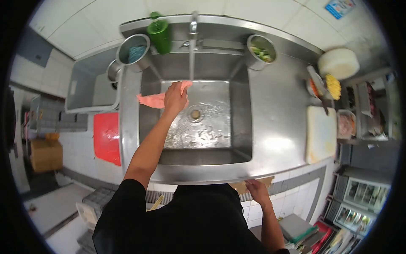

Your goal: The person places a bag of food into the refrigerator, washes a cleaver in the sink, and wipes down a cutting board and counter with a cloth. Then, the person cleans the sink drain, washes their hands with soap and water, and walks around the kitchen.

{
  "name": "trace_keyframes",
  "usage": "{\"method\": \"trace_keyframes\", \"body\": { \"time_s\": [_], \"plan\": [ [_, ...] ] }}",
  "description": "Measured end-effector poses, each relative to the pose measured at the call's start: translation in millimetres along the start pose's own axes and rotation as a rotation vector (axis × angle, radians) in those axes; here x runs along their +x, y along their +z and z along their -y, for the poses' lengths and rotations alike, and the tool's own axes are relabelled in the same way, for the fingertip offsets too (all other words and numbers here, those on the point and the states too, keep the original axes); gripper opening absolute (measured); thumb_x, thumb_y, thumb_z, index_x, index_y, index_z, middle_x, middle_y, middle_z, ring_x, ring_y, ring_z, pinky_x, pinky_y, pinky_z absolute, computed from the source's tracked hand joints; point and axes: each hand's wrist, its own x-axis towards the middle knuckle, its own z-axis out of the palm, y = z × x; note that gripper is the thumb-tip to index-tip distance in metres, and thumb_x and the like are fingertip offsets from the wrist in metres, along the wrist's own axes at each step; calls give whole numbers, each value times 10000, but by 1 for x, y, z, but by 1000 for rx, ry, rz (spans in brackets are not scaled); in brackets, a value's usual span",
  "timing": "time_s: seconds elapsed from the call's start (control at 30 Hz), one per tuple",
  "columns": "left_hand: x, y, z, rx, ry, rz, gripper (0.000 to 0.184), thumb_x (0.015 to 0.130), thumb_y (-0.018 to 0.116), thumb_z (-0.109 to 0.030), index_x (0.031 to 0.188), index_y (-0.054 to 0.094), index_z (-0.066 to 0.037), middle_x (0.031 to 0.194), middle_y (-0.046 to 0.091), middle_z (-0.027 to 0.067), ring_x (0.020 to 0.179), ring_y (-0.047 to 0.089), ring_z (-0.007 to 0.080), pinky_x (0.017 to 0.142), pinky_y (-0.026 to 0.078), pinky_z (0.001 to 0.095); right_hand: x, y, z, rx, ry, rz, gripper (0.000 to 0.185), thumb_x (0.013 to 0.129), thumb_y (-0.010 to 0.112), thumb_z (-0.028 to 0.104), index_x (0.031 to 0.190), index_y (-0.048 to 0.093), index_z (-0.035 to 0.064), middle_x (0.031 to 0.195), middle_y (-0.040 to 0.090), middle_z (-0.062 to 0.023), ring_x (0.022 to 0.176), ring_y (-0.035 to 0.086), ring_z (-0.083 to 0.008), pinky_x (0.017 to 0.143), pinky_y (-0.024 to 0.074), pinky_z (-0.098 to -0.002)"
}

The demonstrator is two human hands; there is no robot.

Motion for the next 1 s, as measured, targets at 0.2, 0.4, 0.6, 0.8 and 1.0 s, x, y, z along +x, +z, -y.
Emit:
{"method": "trace_keyframes", "body": {
  "time_s": [0.2,0.4,0.6,0.8,1.0],
  "plan": [
    [69,78,-4,-28,-297,851,301,771,627,-232,993,669,-34,948,672,187,933,642,344,807,513,407,27,-2,75,70,-115,-73,260,910,600,227,1108,653,66,871,692,-123,810,660,-190,748,507,-310],
    [100,67,-9,-44,-492,853,339,758,620,-255,973,668,3,931,676,175,893,657,292,730,516,361,97,40,71,2,-173,111,325,888,606,346,1106,664,112,957,686,-159,886,670,-297,788,514,-366],
    [112,7,-40,-558,-339,731,271,923,517,-226,1117,617,-64,1036,659,95,952,644,197,750,536,336,196,39,147,-82,-226,-21,375,919,518,404,1120,650,117,1013,664,-191,951,642,-344,824,494,-411],
    [114,-42,-48,-880,-335,826,263,887,578,-151,1095,642,-4,993,662,92,801,621,137,678,486,265,304,28,278,189,-896,-470,427,895,560,233,1263,525,20,1283,519,-235,1116,564,-353,885,458,-418],
    [103,-83,-34,-802,-282,364,254,872,585,-172,1058,637,-6,841,640,38,732,568,93,621,453,233,293,10,374,45,-712,-135,323,896,566,272,1102,639,34,922,680,-183,850,659,-283,759,493,-392]
  ]
}}
